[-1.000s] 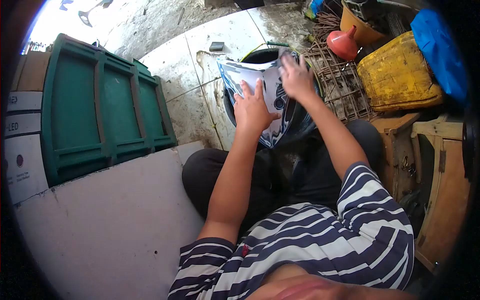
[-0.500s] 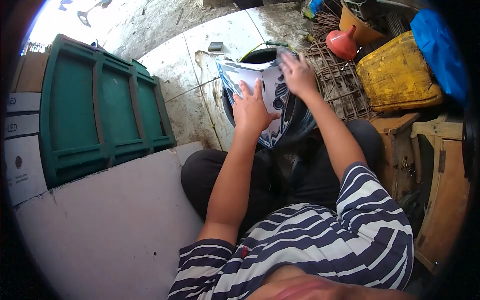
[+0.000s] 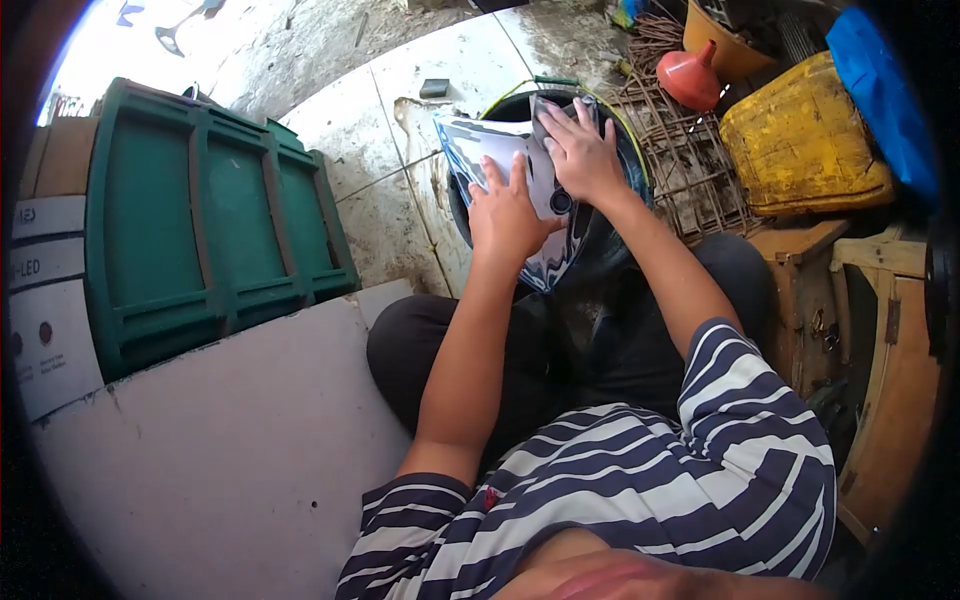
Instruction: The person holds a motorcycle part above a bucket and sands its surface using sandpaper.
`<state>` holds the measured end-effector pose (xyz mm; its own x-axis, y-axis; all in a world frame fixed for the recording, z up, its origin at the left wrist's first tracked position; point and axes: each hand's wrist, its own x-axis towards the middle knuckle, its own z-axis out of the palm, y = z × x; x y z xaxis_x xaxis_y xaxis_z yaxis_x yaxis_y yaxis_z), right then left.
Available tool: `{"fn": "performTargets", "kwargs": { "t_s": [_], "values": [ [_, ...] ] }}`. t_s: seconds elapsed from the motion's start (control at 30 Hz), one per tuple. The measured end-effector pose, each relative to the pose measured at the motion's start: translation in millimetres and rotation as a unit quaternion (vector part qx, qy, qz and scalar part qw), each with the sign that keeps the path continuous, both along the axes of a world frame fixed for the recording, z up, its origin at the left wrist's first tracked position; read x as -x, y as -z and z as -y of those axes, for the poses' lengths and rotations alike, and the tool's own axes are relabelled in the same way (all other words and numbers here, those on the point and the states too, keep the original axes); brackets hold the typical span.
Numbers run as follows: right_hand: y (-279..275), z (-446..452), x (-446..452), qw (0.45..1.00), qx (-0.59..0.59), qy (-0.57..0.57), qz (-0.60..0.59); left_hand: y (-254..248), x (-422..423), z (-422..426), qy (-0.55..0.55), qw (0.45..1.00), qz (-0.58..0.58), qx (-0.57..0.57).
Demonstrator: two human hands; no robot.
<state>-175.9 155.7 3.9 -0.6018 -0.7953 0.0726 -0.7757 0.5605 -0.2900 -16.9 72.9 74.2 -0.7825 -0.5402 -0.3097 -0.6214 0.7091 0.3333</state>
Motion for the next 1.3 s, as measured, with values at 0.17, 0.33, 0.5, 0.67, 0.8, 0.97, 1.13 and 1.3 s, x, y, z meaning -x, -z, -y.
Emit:
{"fn": "performTargets", "kwargs": {
  "t_s": [0.17,0.33,0.5,0.67,0.8,0.97,1.13,1.3],
  "values": [
    [12.7,-8.8,31.2,0.994,-0.007,0.11,0.005,0.8,-2.3,-0.3,0.003,1.0,-0.005,0.004],
    [3.4,-2.1,6.0,1.0,0.004,0.028,-0.005,1.6,0.3,-0.6,0.001,1.0,-0.007,0.008],
    [30.4,-5.8,30.6,0.994,-0.006,0.105,-0.034,1.5,-1.6,-0.5,0.0,1.0,-0.004,0.012],
    [19.3,-8.4,12.7,0.996,0.037,0.074,0.012,4.7,0.5,0.1,0.001,1.0,0.005,0.009],
    [24.7,-4.3,16.6,0.994,0.049,0.097,-0.003,-1.5,0.2,0.2,0.005,1.0,0.018,0.005],
    [3.7,-2.7,0.4,0.997,0.024,0.063,-0.024,2.0,1.9,-1.4,-0.005,1.0,0.019,-0.006],
    [11.9,-1.1,11.7,0.994,0.014,0.107,-0.035,0.5,0.0,0.9,-0.004,1.0,0.012,0.004],
    [6.6,-2.4,7.0,0.996,-0.021,0.065,-0.062,4.3,-0.7,0.5,0.0,1.0,0.004,0.007]
  ]
}}
